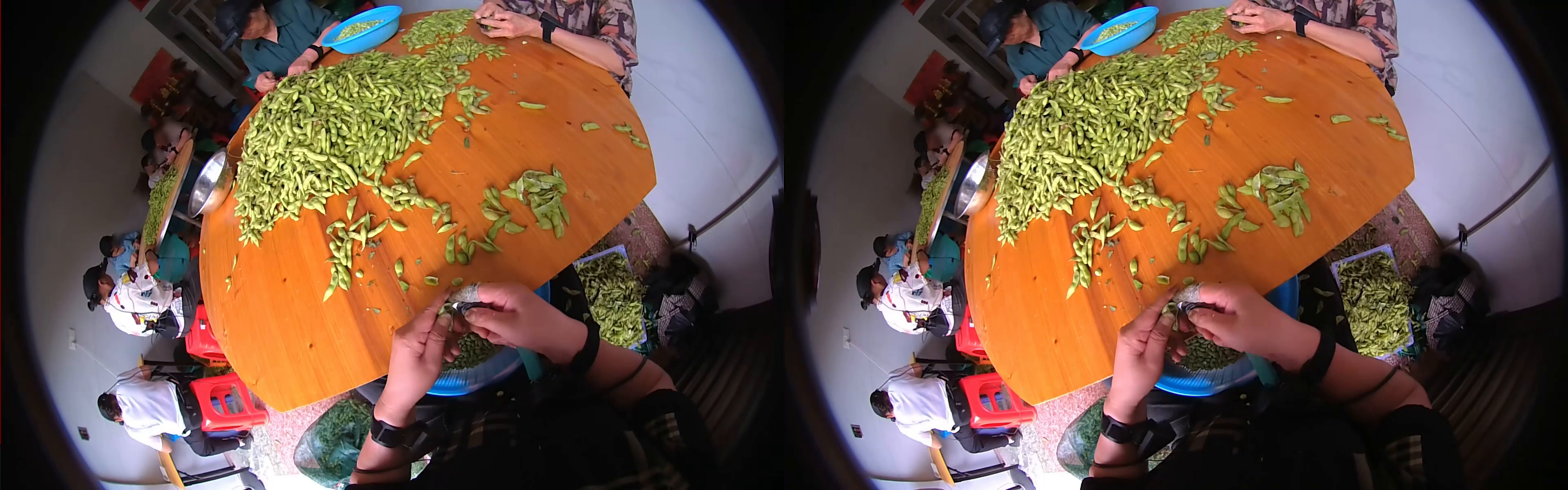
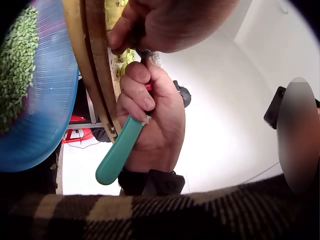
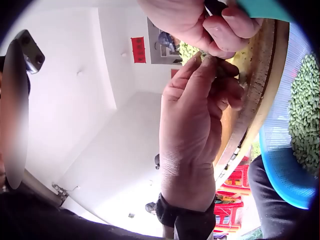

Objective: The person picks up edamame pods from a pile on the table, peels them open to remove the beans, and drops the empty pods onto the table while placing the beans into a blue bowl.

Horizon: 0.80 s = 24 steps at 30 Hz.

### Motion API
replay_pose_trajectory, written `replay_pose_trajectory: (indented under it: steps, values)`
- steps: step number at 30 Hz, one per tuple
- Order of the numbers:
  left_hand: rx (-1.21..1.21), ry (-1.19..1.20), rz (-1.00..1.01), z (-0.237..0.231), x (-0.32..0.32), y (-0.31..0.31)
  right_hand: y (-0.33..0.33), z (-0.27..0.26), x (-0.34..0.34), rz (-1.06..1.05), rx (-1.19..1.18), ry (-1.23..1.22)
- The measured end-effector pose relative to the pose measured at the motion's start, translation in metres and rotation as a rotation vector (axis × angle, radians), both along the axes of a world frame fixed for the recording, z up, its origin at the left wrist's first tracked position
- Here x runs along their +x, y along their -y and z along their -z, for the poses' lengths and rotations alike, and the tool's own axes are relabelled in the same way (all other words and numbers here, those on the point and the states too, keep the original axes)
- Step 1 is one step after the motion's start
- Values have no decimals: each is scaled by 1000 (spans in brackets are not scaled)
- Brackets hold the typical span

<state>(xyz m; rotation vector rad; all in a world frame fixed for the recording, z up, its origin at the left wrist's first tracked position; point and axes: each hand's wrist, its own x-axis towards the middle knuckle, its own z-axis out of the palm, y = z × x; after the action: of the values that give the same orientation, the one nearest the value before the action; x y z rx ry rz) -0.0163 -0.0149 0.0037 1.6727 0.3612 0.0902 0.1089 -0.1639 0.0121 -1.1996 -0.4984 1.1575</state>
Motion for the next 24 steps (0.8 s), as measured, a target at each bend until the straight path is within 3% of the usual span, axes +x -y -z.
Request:
replay_pose_trajectory:
  steps: [1, 3, 4, 6, 7, 9, 13, 15, 19, 21, 24]
  values:
    - [0, 1, -3, 1, 0, -2, 1, -2, 2, -3, 0, 1]
    - [-291, 3, -35, 2, 0, -4, 3, -3, 6, -69, -40, -73]
    - [-291, 6, -38, 1, 1, -3, 1, -2, 4, -72, -40, -70]
    - [-514, -52, -123, -3, 3, 0, -2, 4, -5, 73, 50, 388]
    - [-514, -49, -130, -4, 3, 1, -2, 7, -9, 66, 51, 389]
    - [-641, -64, -200, -6, 5, 2, 0, 11, -14, 155, 123, 735]
    - [-660, -47, -220, 0, 7, 3, 2, 5, -17, 141, 71, 777]
    - [-649, -23, -185, 4, 7, 4, 2, -2, -16, 169, 67, 629]
    - [-592, 68, -244, -3, 10, 20, 3, 12, -15, 178, 46, 730]
    - [-349, 59, -165, 1, 8, 19, 3, 10, -17, 172, 71, 722]
    - [-279, 95, -192, 5, 7, 23, 2, 9, -20, 177, 126, 663]
